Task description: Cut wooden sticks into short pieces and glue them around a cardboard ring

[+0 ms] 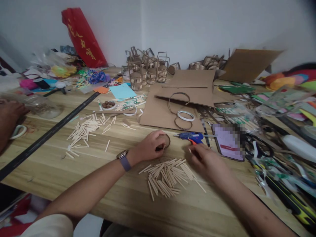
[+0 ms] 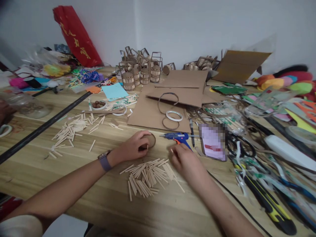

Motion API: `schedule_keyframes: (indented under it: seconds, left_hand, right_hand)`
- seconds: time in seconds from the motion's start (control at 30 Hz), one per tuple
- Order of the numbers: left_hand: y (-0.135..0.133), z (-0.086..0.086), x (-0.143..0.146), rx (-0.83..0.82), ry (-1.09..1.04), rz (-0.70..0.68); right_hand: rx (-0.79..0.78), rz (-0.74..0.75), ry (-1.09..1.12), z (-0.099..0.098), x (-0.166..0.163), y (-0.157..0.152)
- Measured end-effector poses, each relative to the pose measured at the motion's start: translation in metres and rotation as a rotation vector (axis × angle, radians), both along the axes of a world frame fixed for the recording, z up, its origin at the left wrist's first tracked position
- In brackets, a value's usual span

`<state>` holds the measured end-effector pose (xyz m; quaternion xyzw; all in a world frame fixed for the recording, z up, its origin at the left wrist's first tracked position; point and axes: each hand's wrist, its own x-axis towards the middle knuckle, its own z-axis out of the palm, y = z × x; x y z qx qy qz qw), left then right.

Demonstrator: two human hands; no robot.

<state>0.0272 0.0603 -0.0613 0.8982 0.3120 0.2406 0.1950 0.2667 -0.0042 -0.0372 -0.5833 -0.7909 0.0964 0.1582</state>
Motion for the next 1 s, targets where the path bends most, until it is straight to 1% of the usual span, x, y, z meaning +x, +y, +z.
schedule_keyframes:
  seconds: [0.1,0.2,0.33,0.47,0.77,1.0]
  left_hand:
    - [0.0,0.001,0.0,-0.024,-0.015,-0.008]
    - [0.002,0.0,0.0,-0.027,-0.038,-0.023]
    - [0.004,-0.003,-0.001,-0.051,-0.055,-0.002]
    - [0.005,-0.005,-0.002,-0.083,-0.051,0.011]
    - [0.006,-0.003,-0.001,-0.088,-0.058,0.009]
    - [0.007,-0.002,-0.001,-0.101,-0.069,0.001]
  right_hand:
    - [-0.106,0.041,0.282,0.002,-0.011,0.007]
    - [-0.182,0.072,0.403,0.0,-0.025,0.015]
    - [-0.193,0.1,0.387,-0.001,-0.041,0.025]
    - [-0.177,0.134,0.352,0.002,-0.048,0.032]
    - [-0.118,0.153,0.295,0.0,-0.053,0.035]
    - [-0.077,0.186,0.267,-0.005,-0.051,0.035]
